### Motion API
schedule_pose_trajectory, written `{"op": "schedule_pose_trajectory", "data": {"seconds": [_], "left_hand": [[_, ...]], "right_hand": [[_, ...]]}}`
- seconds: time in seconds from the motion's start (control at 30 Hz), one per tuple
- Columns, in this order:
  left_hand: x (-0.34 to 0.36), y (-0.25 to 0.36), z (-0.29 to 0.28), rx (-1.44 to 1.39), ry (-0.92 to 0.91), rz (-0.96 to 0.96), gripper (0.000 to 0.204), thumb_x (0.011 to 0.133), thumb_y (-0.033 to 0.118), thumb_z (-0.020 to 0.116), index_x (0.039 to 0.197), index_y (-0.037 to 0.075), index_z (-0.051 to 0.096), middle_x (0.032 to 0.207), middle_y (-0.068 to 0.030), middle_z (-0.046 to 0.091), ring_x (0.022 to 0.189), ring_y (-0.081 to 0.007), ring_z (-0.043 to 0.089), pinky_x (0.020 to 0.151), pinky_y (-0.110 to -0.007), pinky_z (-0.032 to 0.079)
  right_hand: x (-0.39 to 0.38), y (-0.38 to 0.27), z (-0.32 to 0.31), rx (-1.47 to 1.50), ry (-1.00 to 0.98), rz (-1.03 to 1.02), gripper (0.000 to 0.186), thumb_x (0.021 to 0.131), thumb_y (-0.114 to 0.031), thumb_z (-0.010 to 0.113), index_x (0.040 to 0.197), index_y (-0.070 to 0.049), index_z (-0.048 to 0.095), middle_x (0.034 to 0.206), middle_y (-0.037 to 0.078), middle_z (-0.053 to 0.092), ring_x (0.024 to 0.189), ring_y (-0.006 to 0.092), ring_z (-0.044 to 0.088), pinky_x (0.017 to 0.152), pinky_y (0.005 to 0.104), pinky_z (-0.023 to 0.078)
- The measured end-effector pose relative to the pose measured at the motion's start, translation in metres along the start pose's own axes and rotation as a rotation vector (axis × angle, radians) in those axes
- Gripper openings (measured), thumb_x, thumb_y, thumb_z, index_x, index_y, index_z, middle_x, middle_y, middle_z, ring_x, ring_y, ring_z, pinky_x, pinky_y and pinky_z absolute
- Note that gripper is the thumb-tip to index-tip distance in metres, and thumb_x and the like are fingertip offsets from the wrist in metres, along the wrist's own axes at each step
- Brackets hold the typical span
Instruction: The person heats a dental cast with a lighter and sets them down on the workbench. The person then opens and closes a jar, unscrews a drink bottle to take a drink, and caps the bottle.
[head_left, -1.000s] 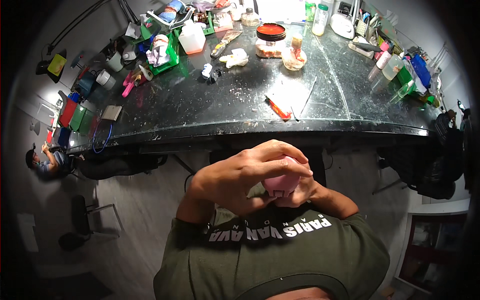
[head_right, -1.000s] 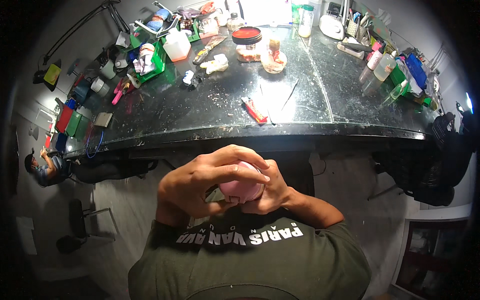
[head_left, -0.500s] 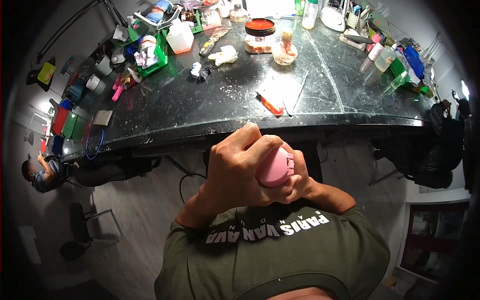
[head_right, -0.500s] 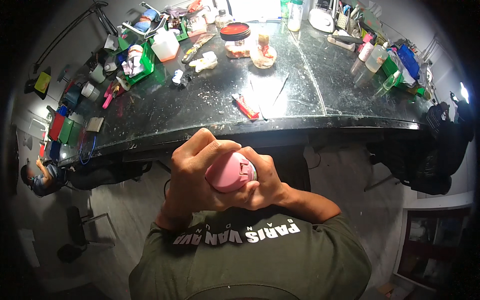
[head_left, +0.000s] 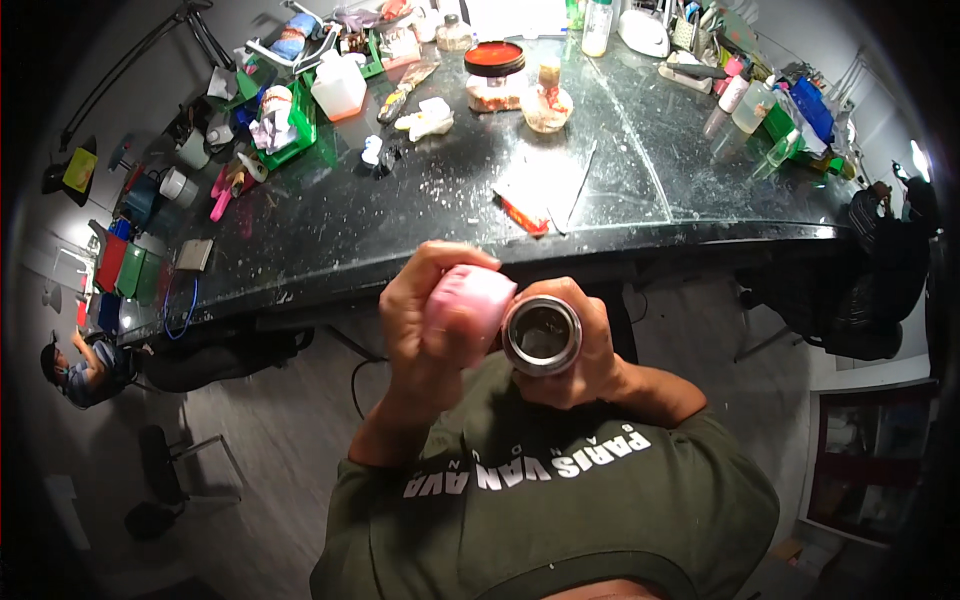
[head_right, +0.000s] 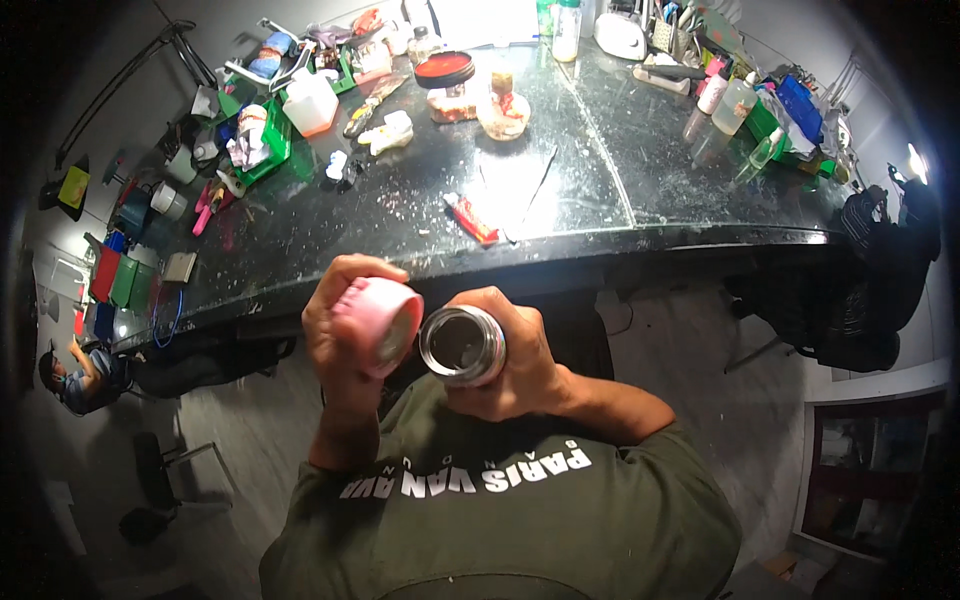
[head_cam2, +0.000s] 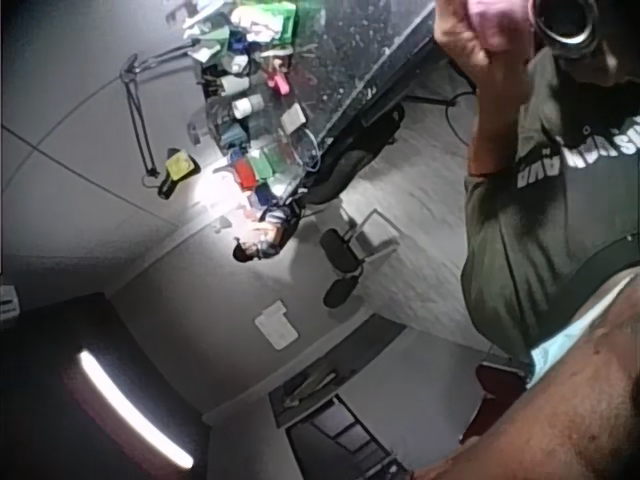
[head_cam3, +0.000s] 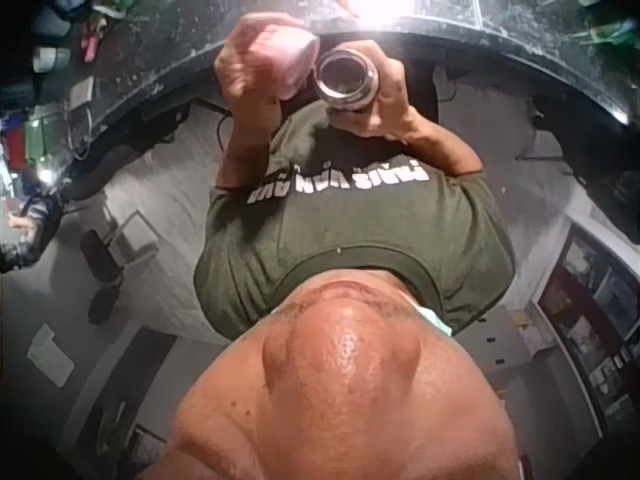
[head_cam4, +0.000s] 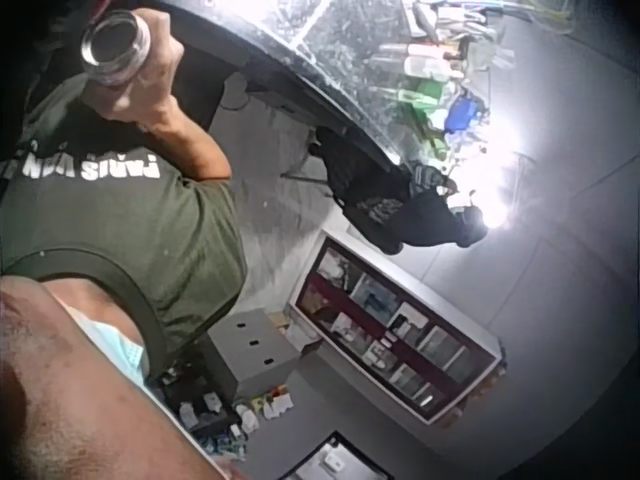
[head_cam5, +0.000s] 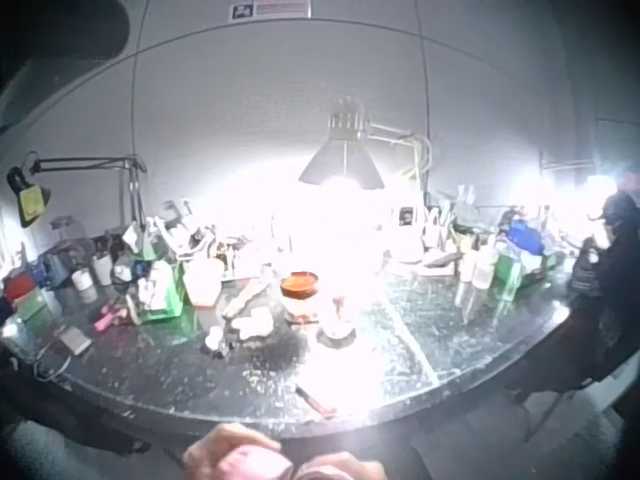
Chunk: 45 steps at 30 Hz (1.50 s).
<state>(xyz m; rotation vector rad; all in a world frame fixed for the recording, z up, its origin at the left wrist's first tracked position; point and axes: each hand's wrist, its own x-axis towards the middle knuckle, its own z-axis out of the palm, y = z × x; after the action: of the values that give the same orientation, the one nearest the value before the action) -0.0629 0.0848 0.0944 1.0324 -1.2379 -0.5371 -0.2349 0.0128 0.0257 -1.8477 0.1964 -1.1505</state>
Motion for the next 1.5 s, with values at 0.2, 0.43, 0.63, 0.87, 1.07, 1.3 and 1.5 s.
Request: {"op": "schedule_pose_trajectory", "data": {"seconds": [0.2, 0.43, 0.63, 0.87, 1.07, 1.3, 1.5], "left_hand": [[0.004, -0.066, -0.041, -0.572, 0.174, -0.199, 0.073, 0.105, 0.064, 0.039, 0.115, -0.006, 0.057, 0.082, -0.0171, 0.064, 0.062, -0.0200, 0.057, 0.055, -0.031, 0.045], [0.024, -0.119, -0.083, -0.953, 0.269, -0.306, 0.071, 0.107, 0.058, 0.044, 0.116, -0.010, 0.061, 0.090, -0.0197, 0.064, 0.066, -0.0236, 0.056, 0.060, -0.033, 0.044], [0.030, -0.119, -0.093, -0.972, 0.172, -0.357, 0.069, 0.108, 0.056, 0.043, 0.117, -0.010, 0.062, 0.090, -0.0205, 0.064, 0.066, -0.0227, 0.056, 0.059, -0.033, 0.042], [0.032, -0.118, -0.090, -0.952, 0.160, -0.379, 0.070, 0.107, 0.057, 0.044, 0.116, -0.010, 0.062, 0.089, -0.0195, 0.063, 0.067, -0.0230, 0.055, 0.060, -0.033, 0.042], [0.034, -0.117, -0.087, -0.902, 0.214, -0.399, 0.069, 0.107, 0.057, 0.044, 0.110, -0.009, 0.064, 0.088, -0.0202, 0.064, 0.068, -0.0226, 0.057, 0.060, -0.031, 0.047], [0.035, -0.100, -0.079, -0.795, 0.316, -0.490, 0.068, 0.107, 0.057, 0.045, 0.111, -0.008, 0.064, 0.088, -0.0189, 0.065, 0.072, -0.0229, 0.060, 0.061, -0.032, 0.049], [0.034, -0.087, -0.077, -0.754, 0.470, -0.638, 0.068, 0.107, 0.058, 0.044, 0.111, -0.007, 0.065, 0.089, -0.0194, 0.066, 0.067, -0.0225, 0.060, 0.062, -0.032, 0.050]], "right_hand": [[0.019, -0.035, -0.009, 0.012, 0.016, -0.118, 0.072, 0.062, -0.016, 0.093, 0.123, 0.001, 0.058, 0.098, 0.012, 0.074, 0.083, 0.0189, 0.075, 0.075, 0.0318, 0.061], [0.043, -0.060, -0.011, 0.197, 0.052, -0.341, 0.067, 0.071, -0.021, 0.096, 0.116, 0.012, 0.060, 0.102, 0.022, 0.073, 0.081, 0.0284, 0.077, 0.071, 0.0352, 0.063], [0.066, -0.100, 0.011, 0.070, 0.303, -0.457, 0.037, 0.071, -0.006, 0.086, 0.098, 0.011, 0.067, 0.081, 0.022, 0.073, 0.066, 0.0288, 0.075, 0.058, 0.0366, 0.060], [0.079, -0.112, 0.000, 0.001, 0.185, -0.635, 0.031, 0.079, -0.008, 0.084, 0.096, 0.012, 0.067, 0.081, 0.022, 0.070, 0.067, 0.0279, 0.074, 0.056, 0.0338, 0.060], [0.098, -0.133, 0.009, -0.072, 0.381, -0.760, 0.031, 0.074, -0.018, 0.087, 0.083, 0.006, 0.069, 0.072, 0.018, 0.069, 0.059, 0.0256, 0.072, 0.056, 0.0329, 0.061], [0.095, -0.171, -0.022, -0.279, -0.026, -0.585, 0.050, 0.091, -0.046, 0.077, 0.119, -0.008, 0.061, 0.091, 0.019, 0.074, 0.073, 0.0302, 0.077, 0.070, 0.0452, 0.066], [0.102, -0.182, -0.025, -0.334, -0.081, -0.619, 0.050, 0.091, -0.047, 0.077, 0.119, -0.009, 0.061, 0.092, 0.020, 0.074, 0.073, 0.0298, 0.076, 0.069, 0.0445, 0.066]]}}
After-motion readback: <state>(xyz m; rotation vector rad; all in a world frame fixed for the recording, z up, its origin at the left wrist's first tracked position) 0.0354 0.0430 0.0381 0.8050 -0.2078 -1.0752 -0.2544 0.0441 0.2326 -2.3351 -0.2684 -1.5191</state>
